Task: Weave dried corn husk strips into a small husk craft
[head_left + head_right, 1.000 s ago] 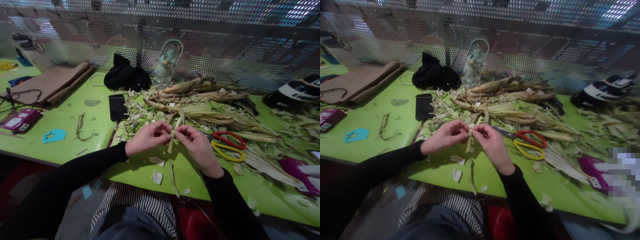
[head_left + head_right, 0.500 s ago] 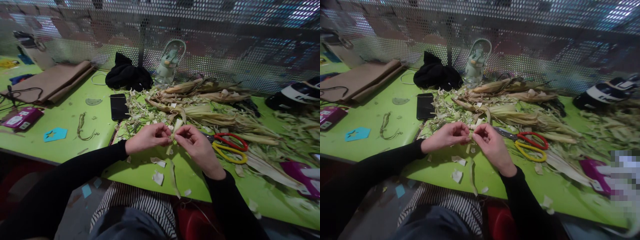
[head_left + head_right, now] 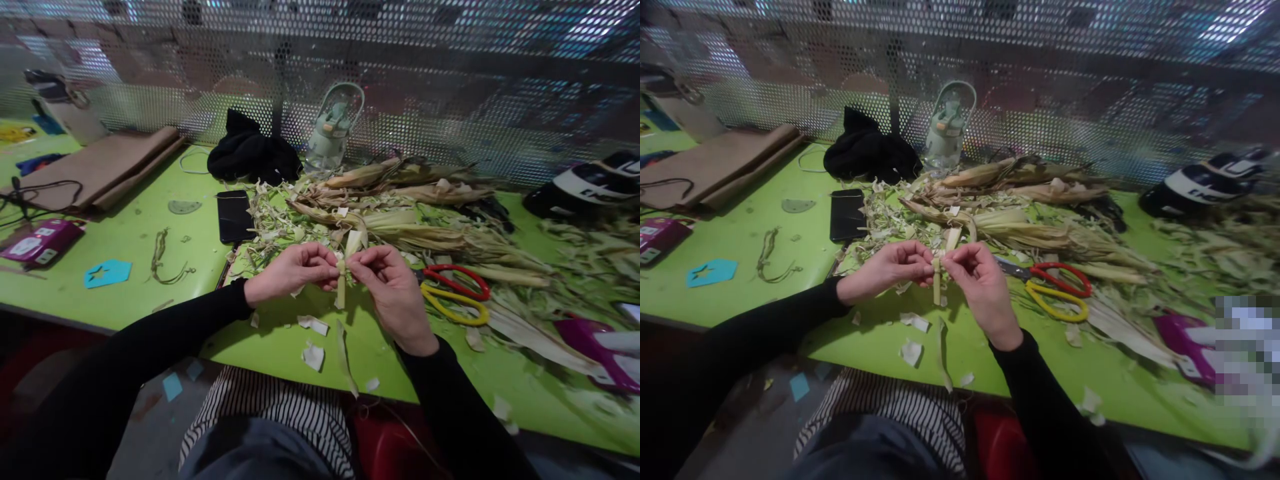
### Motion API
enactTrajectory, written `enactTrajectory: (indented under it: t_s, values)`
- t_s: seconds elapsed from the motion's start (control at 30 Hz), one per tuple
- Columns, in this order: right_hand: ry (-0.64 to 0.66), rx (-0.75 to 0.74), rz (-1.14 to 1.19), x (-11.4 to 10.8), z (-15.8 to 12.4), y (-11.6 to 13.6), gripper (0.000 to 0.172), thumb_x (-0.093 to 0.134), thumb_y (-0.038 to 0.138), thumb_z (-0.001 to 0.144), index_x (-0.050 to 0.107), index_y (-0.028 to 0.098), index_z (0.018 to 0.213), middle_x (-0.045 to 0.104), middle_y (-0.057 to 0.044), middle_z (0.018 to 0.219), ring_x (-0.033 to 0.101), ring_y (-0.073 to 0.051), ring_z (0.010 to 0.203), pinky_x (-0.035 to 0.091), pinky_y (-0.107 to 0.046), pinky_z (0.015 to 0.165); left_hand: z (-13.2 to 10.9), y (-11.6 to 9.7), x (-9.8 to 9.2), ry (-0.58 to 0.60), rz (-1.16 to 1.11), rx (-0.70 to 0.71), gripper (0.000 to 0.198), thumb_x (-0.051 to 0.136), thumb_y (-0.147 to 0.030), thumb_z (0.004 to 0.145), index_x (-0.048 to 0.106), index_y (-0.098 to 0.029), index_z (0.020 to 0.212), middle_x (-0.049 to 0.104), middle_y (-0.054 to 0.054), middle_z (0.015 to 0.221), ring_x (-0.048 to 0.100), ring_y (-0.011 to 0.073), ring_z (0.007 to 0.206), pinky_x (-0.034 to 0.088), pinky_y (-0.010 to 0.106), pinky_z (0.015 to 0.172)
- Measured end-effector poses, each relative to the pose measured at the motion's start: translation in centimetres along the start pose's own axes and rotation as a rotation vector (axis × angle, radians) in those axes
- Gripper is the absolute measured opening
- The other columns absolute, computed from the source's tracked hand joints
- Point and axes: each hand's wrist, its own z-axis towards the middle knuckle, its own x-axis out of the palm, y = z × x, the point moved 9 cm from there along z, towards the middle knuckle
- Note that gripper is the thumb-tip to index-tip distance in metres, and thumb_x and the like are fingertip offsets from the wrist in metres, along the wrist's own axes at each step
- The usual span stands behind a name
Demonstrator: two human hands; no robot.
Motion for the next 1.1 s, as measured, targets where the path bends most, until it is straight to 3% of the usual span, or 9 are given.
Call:
enactTrajectory:
  t_s: [0.13, 0.47, 0.67, 0.77, 0.87, 0.93, 1.0, 1.1]
  values:
    - [-0.004, -0.007, -0.09, 0.1, -0.1, 0.7, 0.025, 0.075, 0.043, 0.085, 0.058, 0.024, 0.089, 0.067, -0.001, 0.089, 0.064, -0.016, 0.081, 0.057, -0.031, 0.077, -0.2, -0.5, 0.0, 0.003, 0.014, 0.019, 0.022, 0.077, -0.023, 0.083, 0.06, -0.011, 0.092, 0.07, -0.001, 0.072, 0.066, 0.007, 0.066, 0.054, 0.023, 0.071]
    - [-0.042, 0.045, -0.008, 0.2, -0.2, -0.6, 0.027, 0.075, 0.045, 0.084, 0.057, 0.025, 0.089, 0.063, 0.002, 0.084, 0.059, -0.013, 0.069, 0.054, -0.027, 0.065, -0.2, -0.5, 0.1, -0.018, 0.105, 0.042, 0.021, 0.075, -0.019, 0.083, 0.058, -0.012, 0.093, 0.069, -0.001, 0.072, 0.064, 0.0062, 0.064, 0.051, 0.022, 0.067]
    - [-0.014, -0.006, -0.114, 0.5, -0.5, 1.2, 0.021, 0.074, 0.04, 0.086, 0.06, 0.024, 0.087, 0.066, -0.001, 0.086, 0.064, -0.016, 0.078, 0.057, -0.032, 0.073, -0.3, -1.0, 0.1, 0.021, 0.129, 0.068, 0.027, 0.076, -0.03, 0.084, 0.057, -0.013, 0.092, 0.067, -0.001, 0.071, 0.063, 0.0071, 0.065, 0.05, 0.022, 0.067]
    - [0.004, -0.081, -0.17, 0.4, -0.6, 2.0, 0.019, 0.071, 0.04, 0.089, 0.063, 0.024, 0.096, 0.067, -0.004, 0.099, 0.064, -0.017, 0.084, 0.058, -0.033, 0.076, -0.3, -1.4, -0.2, 0.005, 0.066, 0.088, 0.026, 0.075, -0.033, 0.086, 0.058, -0.013, 0.092, 0.068, -0.001, 0.078, 0.065, 0.0072, 0.07, 0.053, 0.024, 0.073]
    - [-0.117, -0.199, -0.315, -0.7, -0.9, 3.0, 0.025, 0.072, 0.044, 0.088, 0.063, 0.024, 0.102, 0.063, -0.007, 0.112, 0.062, -0.017, 0.084, 0.056, -0.033, 0.074, -0.2, -1.4, -0.6, -0.044, -0.011, 0.099, 0.024, 0.072, -0.032, 0.089, 0.056, -0.014, 0.092, 0.067, 0.0, 0.085, 0.065, 0.0067, 0.074, 0.054, 0.024, 0.077]
    - [-0.158, -0.178, -0.378, -0.9, -0.9, 2.9, 0.03, 0.07, 0.05, 0.089, 0.062, 0.023, 0.1, 0.062, -0.007, 0.105, 0.06, -0.017, 0.078, 0.054, -0.032, 0.068, -0.2, -1.4, -0.8, -0.076, -0.048, 0.114, 0.022, 0.07, -0.031, 0.091, 0.055, -0.015, 0.091, 0.066, 0.0, 0.085, 0.064, 0.0066, 0.074, 0.054, 0.025, 0.079]
    - [-0.057, -0.085, -0.379, 0.0, -0.7, 1.9, 0.037, 0.068, 0.056, 0.088, 0.061, 0.022, 0.101, 0.065, -0.006, 0.096, 0.061, -0.018, 0.076, 0.053, -0.031, 0.063, -0.1, -1.4, -0.7, -0.091, -0.042, 0.122, 0.021, 0.069, -0.03, 0.091, 0.055, -0.015, 0.092, 0.064, -0.001, 0.085, 0.062, 0.0068, 0.074, 0.054, 0.025, 0.078]
    - [0.088, -0.034, -0.354, 1.4, -0.6, 0.9, 0.042, 0.07, 0.06, 0.085, 0.064, 0.022, 0.102, 0.07, -0.006, 0.094, 0.065, -0.022, 0.081, 0.054, -0.034, 0.068, -0.2, -1.6, -0.4, -0.088, 0.075, 0.15, 0.02, 0.071, -0.03, 0.088, 0.058, -0.015, 0.091, 0.059, -0.001, 0.086, 0.058, 0.0069, 0.074, 0.05, 0.023, 0.072]
